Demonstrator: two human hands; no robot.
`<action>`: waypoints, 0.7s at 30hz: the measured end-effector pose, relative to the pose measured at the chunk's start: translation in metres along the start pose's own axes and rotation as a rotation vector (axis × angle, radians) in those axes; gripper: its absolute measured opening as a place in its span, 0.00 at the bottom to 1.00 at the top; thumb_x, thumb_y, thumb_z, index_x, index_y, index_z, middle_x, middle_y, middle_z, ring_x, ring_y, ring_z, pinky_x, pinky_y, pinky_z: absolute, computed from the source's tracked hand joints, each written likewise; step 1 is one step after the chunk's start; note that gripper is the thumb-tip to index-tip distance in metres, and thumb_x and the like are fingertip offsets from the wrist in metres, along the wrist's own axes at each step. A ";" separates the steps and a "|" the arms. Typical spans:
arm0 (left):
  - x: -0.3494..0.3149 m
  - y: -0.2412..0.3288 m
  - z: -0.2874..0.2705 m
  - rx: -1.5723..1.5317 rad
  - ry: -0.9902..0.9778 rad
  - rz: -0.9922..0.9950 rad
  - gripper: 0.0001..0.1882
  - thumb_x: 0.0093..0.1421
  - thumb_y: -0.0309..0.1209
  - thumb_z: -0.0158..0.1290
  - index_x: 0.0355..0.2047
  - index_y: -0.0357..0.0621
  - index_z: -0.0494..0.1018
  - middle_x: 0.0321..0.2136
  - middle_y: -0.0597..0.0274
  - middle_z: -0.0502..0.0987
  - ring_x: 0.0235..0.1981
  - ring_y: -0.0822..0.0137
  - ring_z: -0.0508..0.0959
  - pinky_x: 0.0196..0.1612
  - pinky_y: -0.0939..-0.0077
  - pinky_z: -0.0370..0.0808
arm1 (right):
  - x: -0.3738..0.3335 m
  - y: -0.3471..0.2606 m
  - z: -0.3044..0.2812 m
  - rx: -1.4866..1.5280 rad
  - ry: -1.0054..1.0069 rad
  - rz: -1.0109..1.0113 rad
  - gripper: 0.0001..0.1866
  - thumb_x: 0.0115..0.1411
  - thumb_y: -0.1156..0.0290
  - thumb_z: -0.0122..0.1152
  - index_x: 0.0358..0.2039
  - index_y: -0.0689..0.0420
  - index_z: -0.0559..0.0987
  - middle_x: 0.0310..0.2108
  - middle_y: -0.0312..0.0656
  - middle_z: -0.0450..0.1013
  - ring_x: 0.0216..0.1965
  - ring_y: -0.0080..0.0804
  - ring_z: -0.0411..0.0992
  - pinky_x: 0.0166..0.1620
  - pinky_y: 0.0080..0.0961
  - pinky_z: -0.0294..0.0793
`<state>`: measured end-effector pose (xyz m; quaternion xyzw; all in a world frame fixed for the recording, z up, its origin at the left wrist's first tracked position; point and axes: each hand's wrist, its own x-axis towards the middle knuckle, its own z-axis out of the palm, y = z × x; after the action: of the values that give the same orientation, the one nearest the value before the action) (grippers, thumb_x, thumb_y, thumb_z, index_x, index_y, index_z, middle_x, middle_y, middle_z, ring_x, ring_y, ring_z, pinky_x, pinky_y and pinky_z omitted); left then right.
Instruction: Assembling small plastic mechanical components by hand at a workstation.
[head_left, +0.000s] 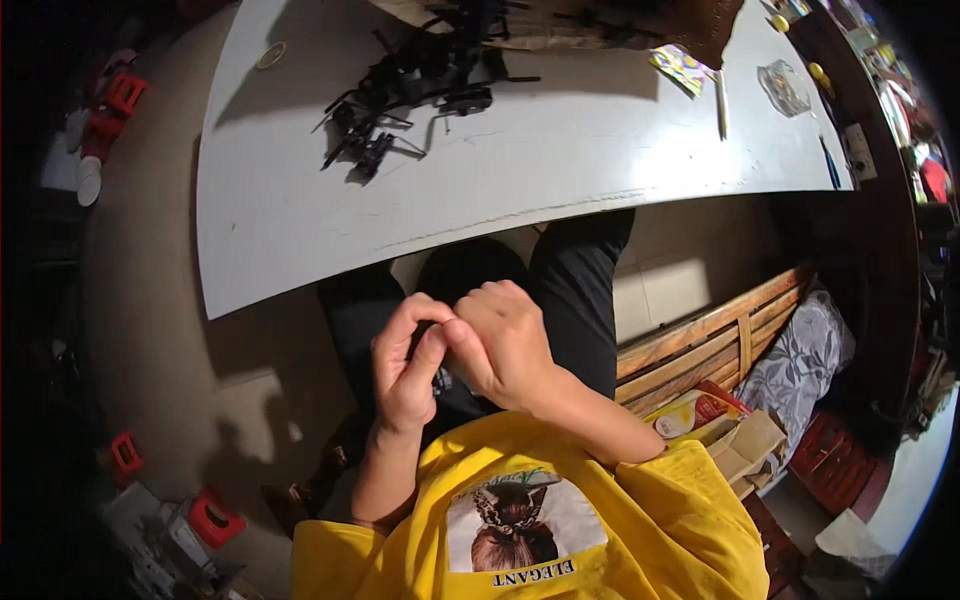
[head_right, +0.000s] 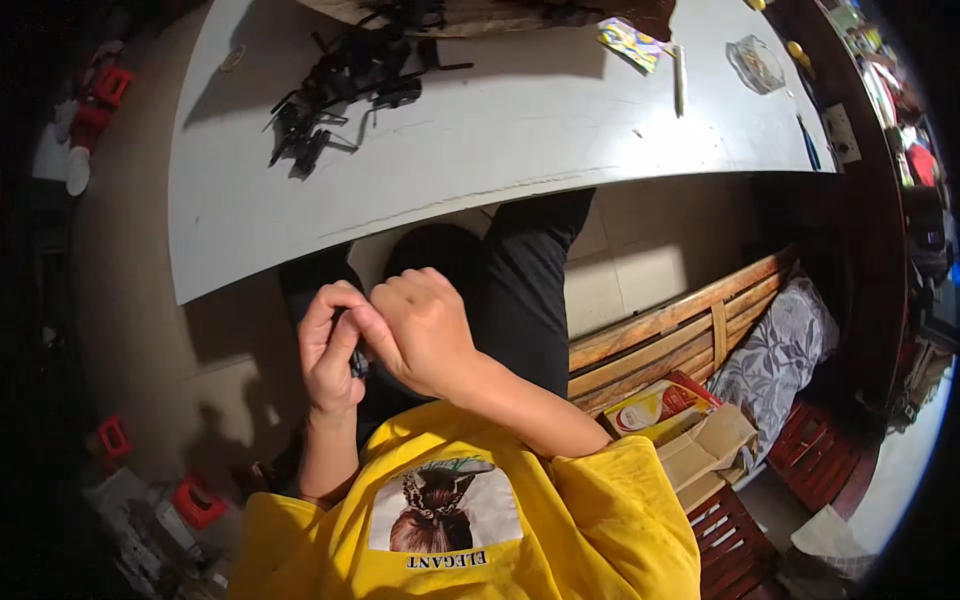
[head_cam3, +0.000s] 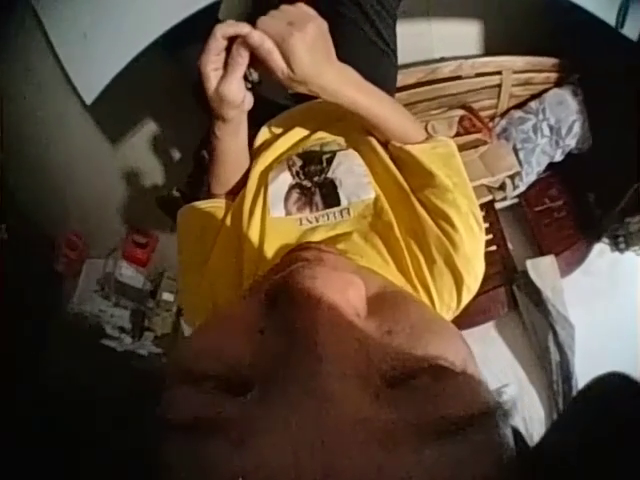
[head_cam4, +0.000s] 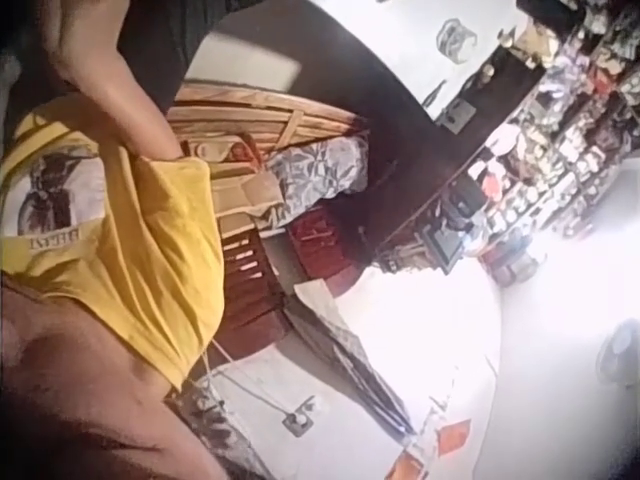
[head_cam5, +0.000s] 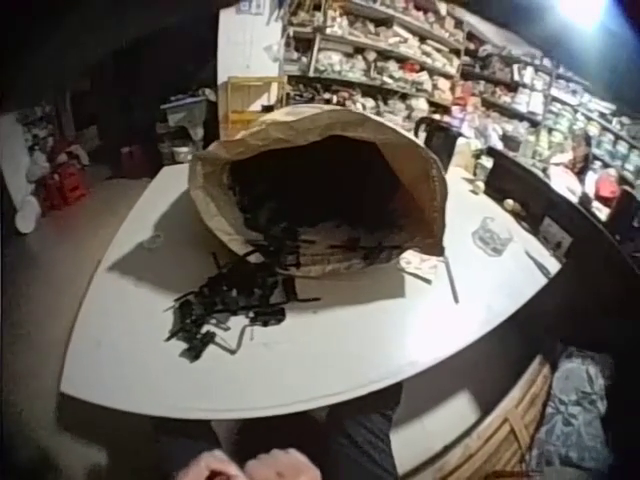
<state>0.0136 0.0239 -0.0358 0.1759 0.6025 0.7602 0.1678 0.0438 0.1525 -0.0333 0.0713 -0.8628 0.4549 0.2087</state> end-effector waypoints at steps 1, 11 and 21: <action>0.001 0.001 -0.001 0.034 0.008 -0.010 0.07 0.59 0.31 0.47 0.30 0.39 0.68 0.23 0.68 0.66 0.22 0.79 0.62 0.25 0.86 0.59 | -0.001 0.001 -0.001 -0.016 -0.004 -0.003 0.11 0.55 0.68 0.50 0.19 0.59 0.68 0.16 0.43 0.62 0.20 0.44 0.62 0.27 0.34 0.60; 0.002 0.000 0.006 0.610 0.112 0.203 0.18 0.47 0.20 0.54 0.40 0.40 0.65 0.30 0.57 0.73 0.28 0.63 0.74 0.33 0.77 0.71 | 0.003 -0.016 -0.017 0.025 -0.039 0.248 0.13 0.49 0.67 0.63 0.31 0.60 0.73 0.18 0.41 0.72 0.19 0.32 0.73 0.23 0.21 0.70; -0.001 0.010 0.001 0.258 0.180 0.088 0.21 0.49 0.23 0.59 0.42 0.37 0.64 0.34 0.62 0.68 0.29 0.77 0.69 0.31 0.88 0.67 | -0.009 0.018 -0.022 1.090 0.057 0.768 0.11 0.60 0.68 0.49 0.33 0.64 0.75 0.19 0.37 0.70 0.20 0.20 0.70 0.24 0.14 0.70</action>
<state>0.0149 0.0224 -0.0260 0.1535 0.6994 0.6958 0.0555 0.0524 0.1805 -0.0394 -0.1576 -0.4678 0.8696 -0.0112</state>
